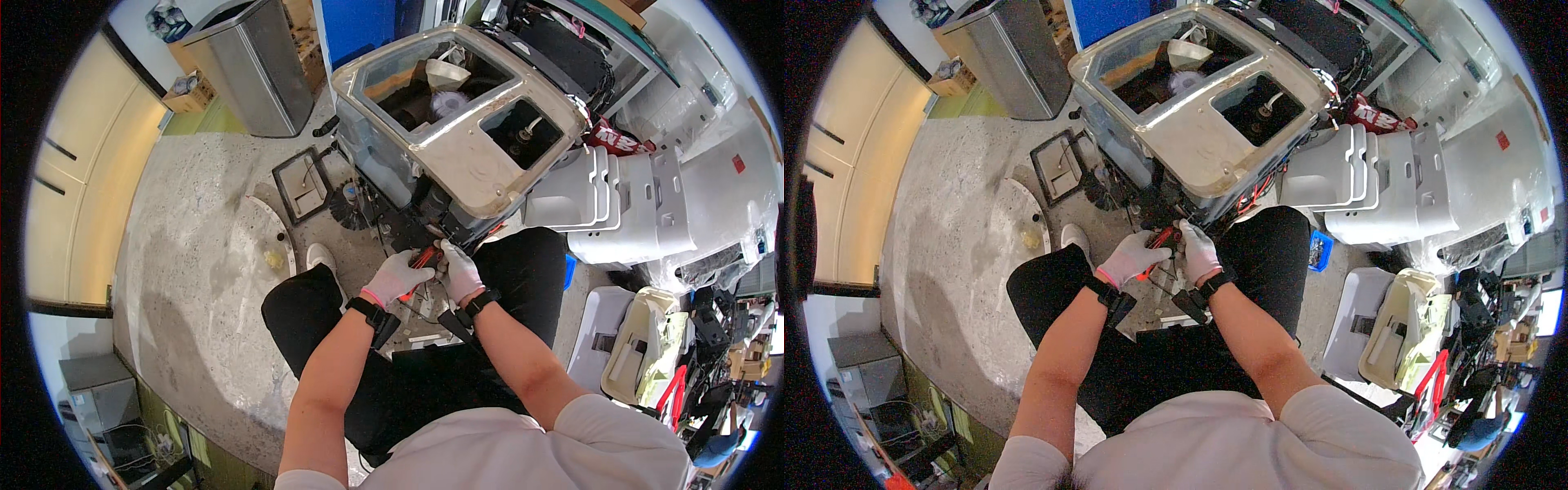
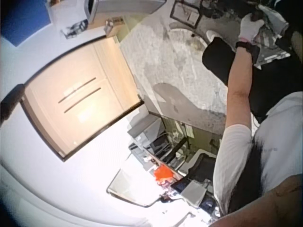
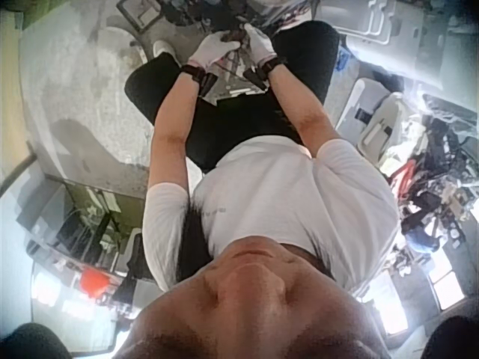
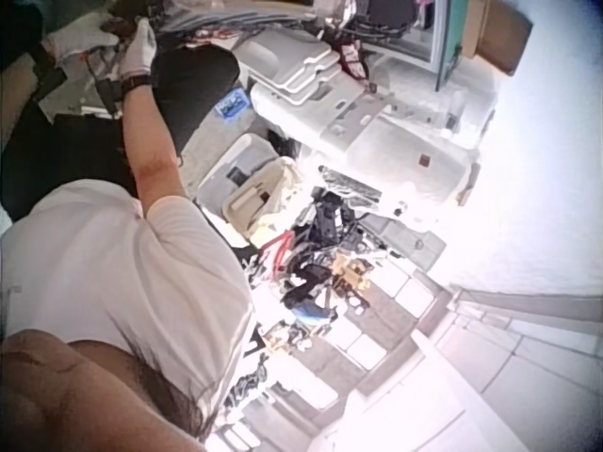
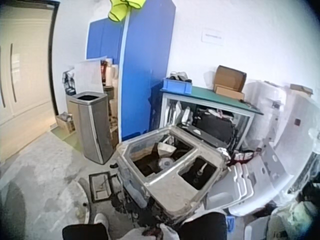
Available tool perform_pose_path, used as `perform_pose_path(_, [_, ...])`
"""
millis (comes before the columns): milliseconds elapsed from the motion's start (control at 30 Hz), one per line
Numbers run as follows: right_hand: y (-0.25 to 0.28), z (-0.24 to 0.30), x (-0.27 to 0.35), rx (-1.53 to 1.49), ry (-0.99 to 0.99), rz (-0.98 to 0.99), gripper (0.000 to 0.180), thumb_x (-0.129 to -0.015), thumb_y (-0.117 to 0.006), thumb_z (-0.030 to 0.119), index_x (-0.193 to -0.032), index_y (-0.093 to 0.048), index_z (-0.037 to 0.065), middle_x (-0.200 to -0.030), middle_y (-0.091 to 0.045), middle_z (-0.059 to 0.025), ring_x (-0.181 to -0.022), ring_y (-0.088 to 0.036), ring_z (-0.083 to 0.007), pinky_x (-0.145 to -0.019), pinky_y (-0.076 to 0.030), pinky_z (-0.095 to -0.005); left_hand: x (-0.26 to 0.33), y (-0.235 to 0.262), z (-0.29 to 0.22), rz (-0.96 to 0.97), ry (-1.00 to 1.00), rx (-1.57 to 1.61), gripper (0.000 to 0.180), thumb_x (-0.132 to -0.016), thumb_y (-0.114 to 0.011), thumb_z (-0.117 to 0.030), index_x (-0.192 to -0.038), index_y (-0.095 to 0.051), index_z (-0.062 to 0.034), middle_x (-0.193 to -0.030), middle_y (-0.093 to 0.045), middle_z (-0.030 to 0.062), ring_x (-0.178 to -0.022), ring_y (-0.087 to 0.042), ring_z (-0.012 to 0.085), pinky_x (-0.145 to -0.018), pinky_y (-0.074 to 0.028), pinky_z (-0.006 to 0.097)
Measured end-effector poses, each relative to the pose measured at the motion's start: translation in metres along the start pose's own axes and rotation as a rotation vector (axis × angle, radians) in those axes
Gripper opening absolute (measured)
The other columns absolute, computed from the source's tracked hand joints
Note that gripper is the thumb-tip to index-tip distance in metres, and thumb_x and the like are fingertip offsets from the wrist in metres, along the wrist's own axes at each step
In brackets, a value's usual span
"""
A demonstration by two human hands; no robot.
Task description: Repairing an electromechanical device using a screwdriver and pliers.
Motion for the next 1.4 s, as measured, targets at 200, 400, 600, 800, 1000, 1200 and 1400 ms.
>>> perform_pose_path(200, [-0.007,0.003,0.007,-0.034,-0.044,0.076,0.024,-0.095,-0.053,0.029,-0.105,-0.061,0.010,-0.060,-0.035,0.0067,-0.051,-0.034,-0.0078,-0.049,-0.031,-0.0243,0.000,0.002,-0.003,-0.057,-0.078,-0.031,0.045,-0.076,-0.068,-0.035,-0.100,-0.062,0.0017,-0.079,-0.066,0.0119,-0.074,-0.063,0.0204,-0.071,-0.048,0.032])
perform_pose_path(400, [-0.001,-0.003,-0.003,-0.052,-0.046,0.079,0.023,-0.094,-0.053,0.033,-0.101,-0.063,0.014,-0.059,-0.037,0.0071,-0.047,-0.033,-0.0071,-0.042,-0.028,-0.0242,0.000,0.001,-0.007,-0.039,-0.047,-0.080,0.050,-0.074,-0.068,-0.039,-0.101,-0.061,0.0027,-0.081,-0.066,0.0153,-0.076,-0.063,0.0243,-0.072,-0.048,0.034])
perform_pose_path(600, [0.000,-0.004,-0.005,-0.027,-0.030,0.083,0.020,-0.094,-0.054,0.032,-0.100,-0.062,0.014,-0.060,-0.037,0.0085,-0.049,-0.033,-0.0059,-0.045,-0.028,-0.0232,0.002,0.002,-0.011,-0.026,-0.049,-0.054,0.053,-0.073,-0.069,-0.039,-0.106,-0.061,0.0020,-0.082,-0.065,0.0166,-0.076,-0.063,0.0256,-0.072,-0.048,0.035])
perform_pose_path(800, [-0.006,-0.001,0.001,-0.046,-0.036,0.082,0.018,-0.094,-0.055,0.031,-0.096,-0.061,0.014,-0.060,-0.038,0.0082,-0.050,-0.035,-0.0055,-0.045,-0.029,-0.0230,-0.008,-0.003,0.010,-0.018,-0.015,-0.065,0.055,-0.073,-0.069,-0.040,-0.109,-0.060,0.0013,-0.081,-0.065,0.0143,-0.074,-0.062,0.0224,-0.071,-0.048,0.033])
perform_pose_path(1000, [-0.001,-0.004,-0.006,-0.039,-0.027,0.090,0.025,-0.096,-0.051,0.029,-0.107,-0.061,0.009,-0.061,-0.036,0.0058,-0.052,-0.035,-0.0078,-0.049,-0.031,-0.0242,-0.006,-0.002,0.003,-0.038,-0.034,-0.067,0.054,-0.073,-0.069,-0.038,-0.110,-0.060,0.0005,-0.079,-0.065,0.0123,-0.072,-0.062,0.0203,-0.070,-0.048,0.032])
perform_pose_path(1200, [-0.002,-0.003,-0.005,-0.029,-0.004,0.058,0.022,-0.093,-0.055,0.029,-0.103,-0.062,0.010,-0.058,-0.040,0.0060,-0.048,-0.037,-0.0074,-0.044,-0.031,-0.0237,-0.006,0.003,0.007,-0.098,0.012,-0.125,0.061,-0.070,-0.072,-0.039,-0.112,-0.056,0.0013,-0.093,-0.065,0.0182,-0.085,-0.064,0.0276,-0.077,-0.048,0.034])
perform_pose_path(1400, [-0.002,-0.004,-0.008,-0.075,0.008,0.072,0.024,-0.094,-0.055,0.028,-0.104,-0.062,0.008,-0.058,-0.040,0.0056,-0.047,-0.038,-0.0076,-0.044,-0.032,-0.0232,-0.001,0.007,-0.009,-0.072,0.025,-0.178,0.069,-0.067,-0.073,-0.040,-0.115,-0.051,0.0037,-0.103,-0.062,0.0263,-0.101,-0.060,0.0369,-0.087,-0.046,0.038])
Point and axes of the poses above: each hand's wrist, its own x-axis away from the middle knuckle, its own y-axis out of the back of the hand, z = x × y, the point moved 9 cm from there along -x, towards the middle knuckle
